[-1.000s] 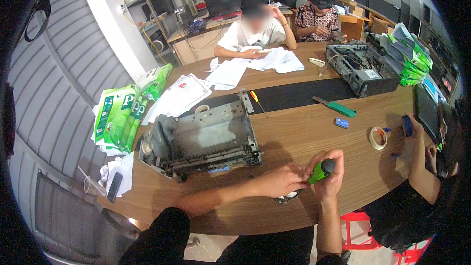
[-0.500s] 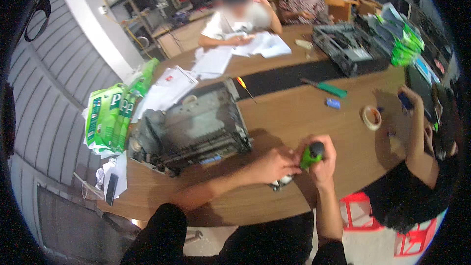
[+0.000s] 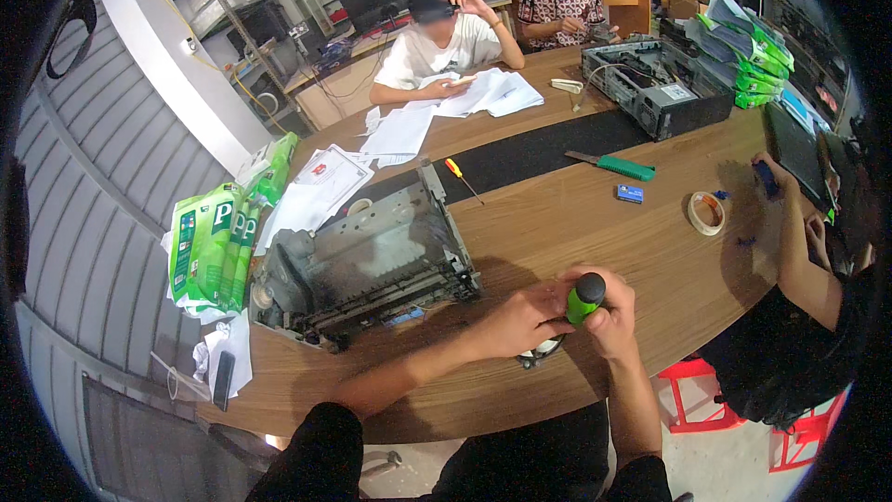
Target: The person uses a screwdriver to remove a fan from a large metal heat sink assembly, turning the screws and then setting the fan and heat sink down on the table.
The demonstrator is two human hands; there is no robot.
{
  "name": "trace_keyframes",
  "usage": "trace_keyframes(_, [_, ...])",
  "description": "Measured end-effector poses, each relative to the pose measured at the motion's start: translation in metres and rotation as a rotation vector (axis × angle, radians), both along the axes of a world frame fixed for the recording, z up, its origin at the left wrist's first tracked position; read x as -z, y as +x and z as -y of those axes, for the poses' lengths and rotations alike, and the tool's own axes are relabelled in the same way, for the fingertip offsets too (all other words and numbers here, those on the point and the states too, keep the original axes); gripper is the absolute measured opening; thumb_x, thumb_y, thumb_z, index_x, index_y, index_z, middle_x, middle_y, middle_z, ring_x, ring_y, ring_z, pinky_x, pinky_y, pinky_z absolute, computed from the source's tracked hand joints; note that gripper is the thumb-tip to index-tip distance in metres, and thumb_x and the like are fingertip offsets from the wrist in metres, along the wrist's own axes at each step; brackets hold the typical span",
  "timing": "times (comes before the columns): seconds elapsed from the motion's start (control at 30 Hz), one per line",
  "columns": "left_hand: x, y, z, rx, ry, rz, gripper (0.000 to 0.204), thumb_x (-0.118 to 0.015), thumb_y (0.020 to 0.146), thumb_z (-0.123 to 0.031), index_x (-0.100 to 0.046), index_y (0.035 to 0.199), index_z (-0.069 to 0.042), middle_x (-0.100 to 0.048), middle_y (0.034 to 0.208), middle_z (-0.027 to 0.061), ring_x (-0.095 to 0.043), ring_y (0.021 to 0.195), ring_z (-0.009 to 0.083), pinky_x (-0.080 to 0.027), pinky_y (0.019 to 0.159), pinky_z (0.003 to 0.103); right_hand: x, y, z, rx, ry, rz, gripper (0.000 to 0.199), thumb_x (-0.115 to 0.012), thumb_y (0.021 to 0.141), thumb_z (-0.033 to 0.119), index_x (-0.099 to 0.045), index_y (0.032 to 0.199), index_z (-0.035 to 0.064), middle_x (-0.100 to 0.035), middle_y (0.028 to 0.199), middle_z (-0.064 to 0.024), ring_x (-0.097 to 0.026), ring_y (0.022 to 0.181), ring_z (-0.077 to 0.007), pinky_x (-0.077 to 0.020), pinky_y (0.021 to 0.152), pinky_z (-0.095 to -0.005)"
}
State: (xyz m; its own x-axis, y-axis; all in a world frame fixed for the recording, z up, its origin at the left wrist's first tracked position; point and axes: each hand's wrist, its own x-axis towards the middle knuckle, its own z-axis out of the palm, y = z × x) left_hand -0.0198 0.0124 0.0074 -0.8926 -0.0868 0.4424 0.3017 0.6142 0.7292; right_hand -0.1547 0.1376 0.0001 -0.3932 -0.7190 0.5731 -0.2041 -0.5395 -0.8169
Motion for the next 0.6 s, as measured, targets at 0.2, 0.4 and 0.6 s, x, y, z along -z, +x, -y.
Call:
trace_keyframes(0.2, [-0.004,0.003,0.0,-0.026,-0.026,0.104,0.017,-0.072,0.083,-0.01,-0.065,0.094,0.001,-0.065,0.092,0.017,-0.063,0.089,0.0378,-0.051,0.081,0.043,-0.023,0.025,0.007,-0.071,-0.104,0.252,0.072,-0.073,0.078,0.063,-0.063,0.107,-0.0022,-0.064,0.085,-0.0092,-0.063,0.082,-0.0198,-0.0503,0.073,-0.0328])
trace_keyframes(0.4, [-0.004,0.0,0.007,0.104,0.074,-0.053,0.016,-0.074,0.081,-0.008,-0.065,0.09,0.002,-0.065,0.09,0.0163,-0.065,0.088,0.0341,-0.051,0.08,0.042,-0.02,0.009,0.005,-0.035,-0.047,-0.056,0.065,-0.085,0.071,0.05,-0.061,0.105,-0.0013,-0.064,0.087,-0.0094,-0.063,0.082,-0.0183,-0.0493,0.071,-0.0309])
trace_keyframes(0.6, [-0.003,0.005,0.005,0.055,0.181,0.08,0.016,-0.073,0.081,-0.008,-0.065,0.092,0.001,-0.065,0.088,0.0162,-0.065,0.087,0.0337,-0.051,0.079,0.041,-0.015,0.02,0.007,-0.085,-0.12,0.217,0.066,-0.087,0.071,0.041,-0.056,0.113,0.0,-0.065,0.09,-0.0106,-0.063,0.083,-0.0191,-0.0498,0.072,-0.0316])
